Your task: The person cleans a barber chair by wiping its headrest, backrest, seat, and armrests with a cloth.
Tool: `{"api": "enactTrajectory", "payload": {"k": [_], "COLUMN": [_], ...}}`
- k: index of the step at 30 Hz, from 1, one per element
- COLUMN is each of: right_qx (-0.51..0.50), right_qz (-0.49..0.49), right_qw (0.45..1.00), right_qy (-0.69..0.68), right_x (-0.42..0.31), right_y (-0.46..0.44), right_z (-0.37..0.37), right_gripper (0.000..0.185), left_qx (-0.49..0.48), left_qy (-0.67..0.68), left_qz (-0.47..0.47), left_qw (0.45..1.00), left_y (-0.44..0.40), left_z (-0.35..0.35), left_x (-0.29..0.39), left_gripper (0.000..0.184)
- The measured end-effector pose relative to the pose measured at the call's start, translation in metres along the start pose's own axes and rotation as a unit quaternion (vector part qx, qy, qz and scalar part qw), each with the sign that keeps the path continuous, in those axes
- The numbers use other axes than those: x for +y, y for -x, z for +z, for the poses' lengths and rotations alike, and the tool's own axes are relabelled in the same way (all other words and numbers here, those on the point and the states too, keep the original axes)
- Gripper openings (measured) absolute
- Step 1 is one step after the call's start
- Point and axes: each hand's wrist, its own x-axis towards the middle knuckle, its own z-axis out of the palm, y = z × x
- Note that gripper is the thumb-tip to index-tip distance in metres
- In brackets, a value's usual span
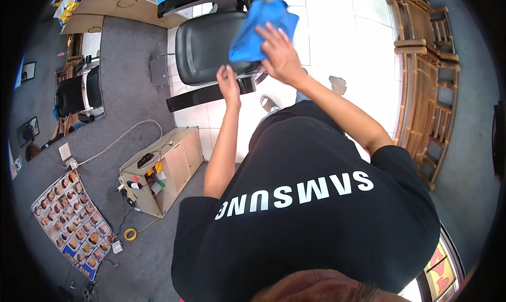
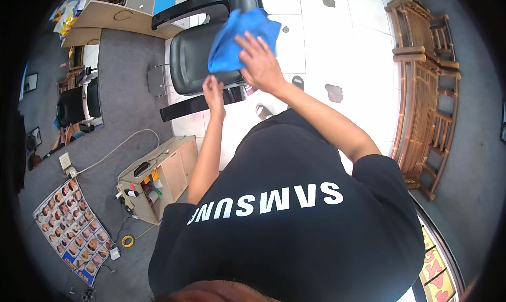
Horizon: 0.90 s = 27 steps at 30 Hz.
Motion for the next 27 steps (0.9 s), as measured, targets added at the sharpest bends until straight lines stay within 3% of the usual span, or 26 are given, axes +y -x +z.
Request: {"api": "enactTrajectory", "payload": {"k": [2,8,11,12,14,17,18,24,27], "right_qx": [-0.077,-0.208,-0.232,-0.286,-0.374,-0.246,-0.280,-0.338,-0.343], "right_qz": [-0.069,-0.120,-0.021,0.112,0.367,0.398,0.416,0.323,0.256], "right_qw": [0.995,0.971,0.972,0.952,0.851,0.877,0.858,0.838,0.870], "right_qy": [0.008,0.002,0.021,0.002,-0.031,-0.107,-0.110,-0.281,-0.243], "right_x": [0.001,0.004,0.021,0.026,0.037,0.050,0.040,-0.015,-0.044], "right_y": [0.031,0.095,0.145,0.148,0.154,0.168,0.155,0.087,0.040], "right_z": [0.020,0.041,0.065,0.064,0.061,0.055,0.042,0.004,-0.014], "right_gripper": [0.026,0.028,0.027,0.027,0.028,0.028,0.027,0.024,0.023], "left_qx": [0.010,0.005,-0.021,-0.043,-0.085,-0.153,-0.166,-0.241,-0.380], "left_qy": [-0.002,-0.044,-0.055,-0.067,-0.091,-0.099,-0.093,-0.104,-0.068], "left_qz": [-0.027,-0.122,-0.108,-0.098,-0.078,0.004,0.005,0.234,0.068], "left_qw": [1.000,0.992,0.992,0.992,0.989,0.983,0.982,0.936,0.920], "left_y": [0.029,0.094,0.101,0.098,0.090,0.076,0.071,0.072,0.075], "left_z": [-0.022,-0.075,-0.085,-0.086,-0.088,-0.082,-0.077,-0.048,-0.050], "left_x": [-0.030,-0.085,-0.088,-0.086,-0.083,-0.071,-0.063,0.022,0.071], "left_gripper": [0.056,0.050,0.049,0.049,0.048,0.050,0.064,0.091,0.083]}}
